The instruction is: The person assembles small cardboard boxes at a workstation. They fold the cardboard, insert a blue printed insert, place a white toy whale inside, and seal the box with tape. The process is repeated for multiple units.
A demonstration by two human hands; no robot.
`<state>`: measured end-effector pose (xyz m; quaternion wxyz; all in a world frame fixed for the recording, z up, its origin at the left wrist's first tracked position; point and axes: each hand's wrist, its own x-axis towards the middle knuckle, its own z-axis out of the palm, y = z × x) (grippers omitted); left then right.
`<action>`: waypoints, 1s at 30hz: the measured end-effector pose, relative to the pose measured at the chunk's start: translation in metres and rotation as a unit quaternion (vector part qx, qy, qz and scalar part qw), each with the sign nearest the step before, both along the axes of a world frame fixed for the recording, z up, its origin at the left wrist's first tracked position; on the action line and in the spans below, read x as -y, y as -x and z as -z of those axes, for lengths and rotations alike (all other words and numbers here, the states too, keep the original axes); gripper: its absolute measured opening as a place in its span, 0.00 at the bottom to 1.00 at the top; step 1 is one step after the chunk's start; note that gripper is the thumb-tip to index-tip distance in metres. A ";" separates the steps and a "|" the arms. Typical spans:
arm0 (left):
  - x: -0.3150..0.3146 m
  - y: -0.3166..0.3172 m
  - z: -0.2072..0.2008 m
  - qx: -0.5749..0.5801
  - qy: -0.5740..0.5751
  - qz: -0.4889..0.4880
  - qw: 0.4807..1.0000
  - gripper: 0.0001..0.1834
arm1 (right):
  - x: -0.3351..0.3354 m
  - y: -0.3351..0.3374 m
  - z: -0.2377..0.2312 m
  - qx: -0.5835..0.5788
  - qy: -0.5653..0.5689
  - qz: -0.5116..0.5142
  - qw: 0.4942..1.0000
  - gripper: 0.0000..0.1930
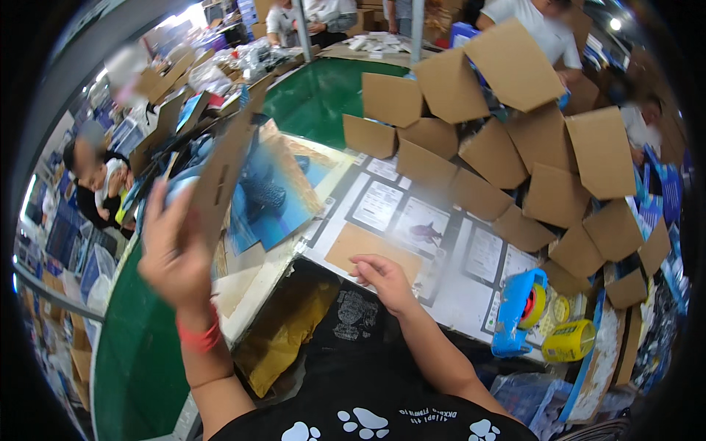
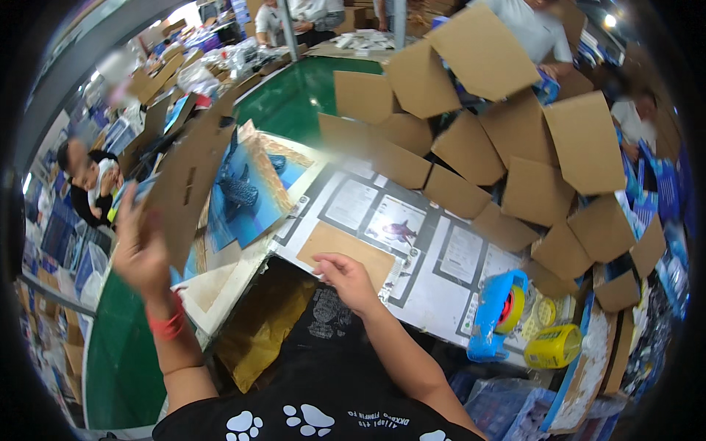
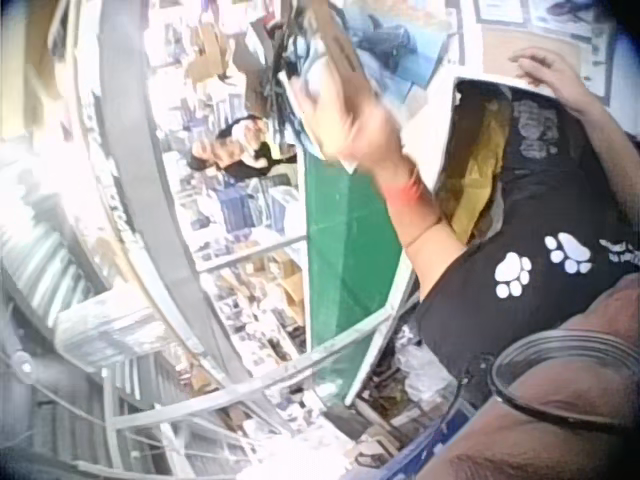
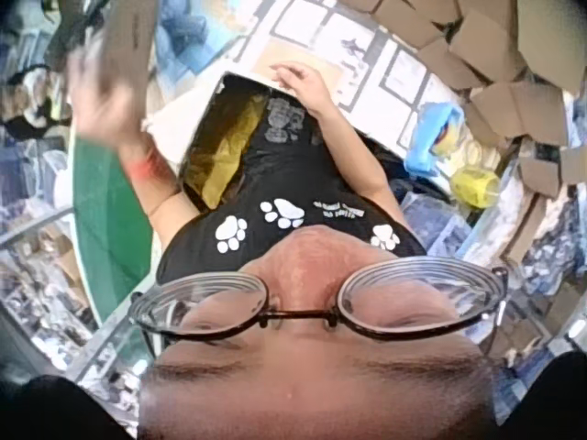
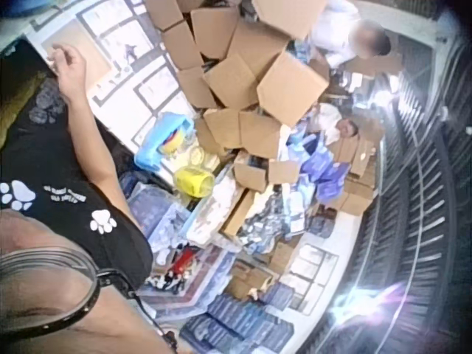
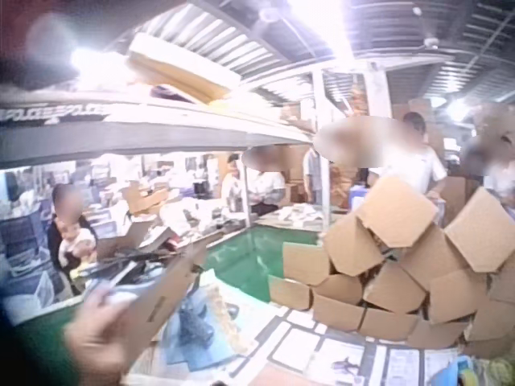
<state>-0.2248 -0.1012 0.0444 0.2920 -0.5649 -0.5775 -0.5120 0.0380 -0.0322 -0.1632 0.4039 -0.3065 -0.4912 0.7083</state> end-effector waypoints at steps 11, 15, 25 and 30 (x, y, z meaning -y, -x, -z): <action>0.079 0.031 0.067 0.168 -0.088 0.372 0.909 0.31 | 0.020 -0.005 -0.076 -0.253 -0.012 0.059 0.965 0.38; 0.034 -0.004 0.163 0.444 0.035 0.500 0.743 0.35 | 0.012 -0.046 -0.081 -0.278 -0.022 0.334 0.901 0.33; -0.125 -0.078 0.041 0.293 0.201 0.593 0.723 0.63 | 0.027 -0.162 -0.105 -0.025 -0.262 0.526 0.809 0.29; -0.162 -0.145 0.021 0.261 0.242 0.725 0.590 0.47 | 0.017 -0.179 -0.113 0.021 -0.321 0.530 0.784 0.30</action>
